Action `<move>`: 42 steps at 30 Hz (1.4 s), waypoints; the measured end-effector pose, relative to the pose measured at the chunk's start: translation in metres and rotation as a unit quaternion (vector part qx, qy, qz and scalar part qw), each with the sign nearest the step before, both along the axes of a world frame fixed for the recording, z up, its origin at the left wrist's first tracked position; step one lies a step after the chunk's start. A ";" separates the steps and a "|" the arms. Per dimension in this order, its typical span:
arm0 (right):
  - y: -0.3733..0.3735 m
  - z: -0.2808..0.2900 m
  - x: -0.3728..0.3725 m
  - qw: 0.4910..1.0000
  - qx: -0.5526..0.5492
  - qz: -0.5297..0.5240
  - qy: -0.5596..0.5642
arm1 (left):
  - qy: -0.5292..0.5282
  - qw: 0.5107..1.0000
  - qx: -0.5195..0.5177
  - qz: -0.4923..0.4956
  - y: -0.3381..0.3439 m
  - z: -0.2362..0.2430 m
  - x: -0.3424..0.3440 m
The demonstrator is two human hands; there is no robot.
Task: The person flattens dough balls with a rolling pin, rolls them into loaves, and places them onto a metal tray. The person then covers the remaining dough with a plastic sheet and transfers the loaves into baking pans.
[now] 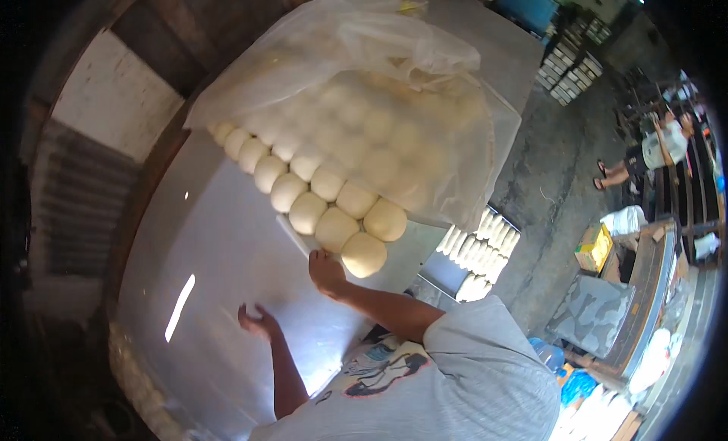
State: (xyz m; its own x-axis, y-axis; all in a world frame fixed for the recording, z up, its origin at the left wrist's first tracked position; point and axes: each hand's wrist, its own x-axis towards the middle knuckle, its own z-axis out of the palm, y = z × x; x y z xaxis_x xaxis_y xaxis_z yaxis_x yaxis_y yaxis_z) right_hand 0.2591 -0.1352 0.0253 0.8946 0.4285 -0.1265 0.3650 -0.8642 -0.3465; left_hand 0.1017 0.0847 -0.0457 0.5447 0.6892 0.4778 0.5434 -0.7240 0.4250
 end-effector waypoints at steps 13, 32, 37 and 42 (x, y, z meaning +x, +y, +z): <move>-0.255 0.106 0.100 0.882 0.224 -0.415 0.000 | -0.099 0.885 -0.041 -0.454 -0.132 0.122 0.544; -0.205 0.154 0.079 0.923 0.357 -0.043 0.137 | 0.115 0.936 -0.203 -0.265 -0.235 0.154 0.559; -0.193 0.156 0.043 0.949 0.259 -0.074 0.164 | 0.248 0.935 -0.105 -0.230 -0.219 0.153 0.535; -0.224 0.165 0.064 0.957 0.233 -0.173 -0.021 | 0.254 0.906 -0.089 -0.326 -0.112 0.085 0.555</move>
State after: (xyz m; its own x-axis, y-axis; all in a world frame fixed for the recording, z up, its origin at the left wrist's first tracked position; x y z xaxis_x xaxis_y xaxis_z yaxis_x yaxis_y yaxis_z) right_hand 0.3233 -0.3596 0.1899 0.9932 0.1073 0.0442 0.1065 -0.6915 -0.7145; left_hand 0.6565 -0.0270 0.0394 0.9825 0.1829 -0.0354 0.1823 -0.9058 0.3824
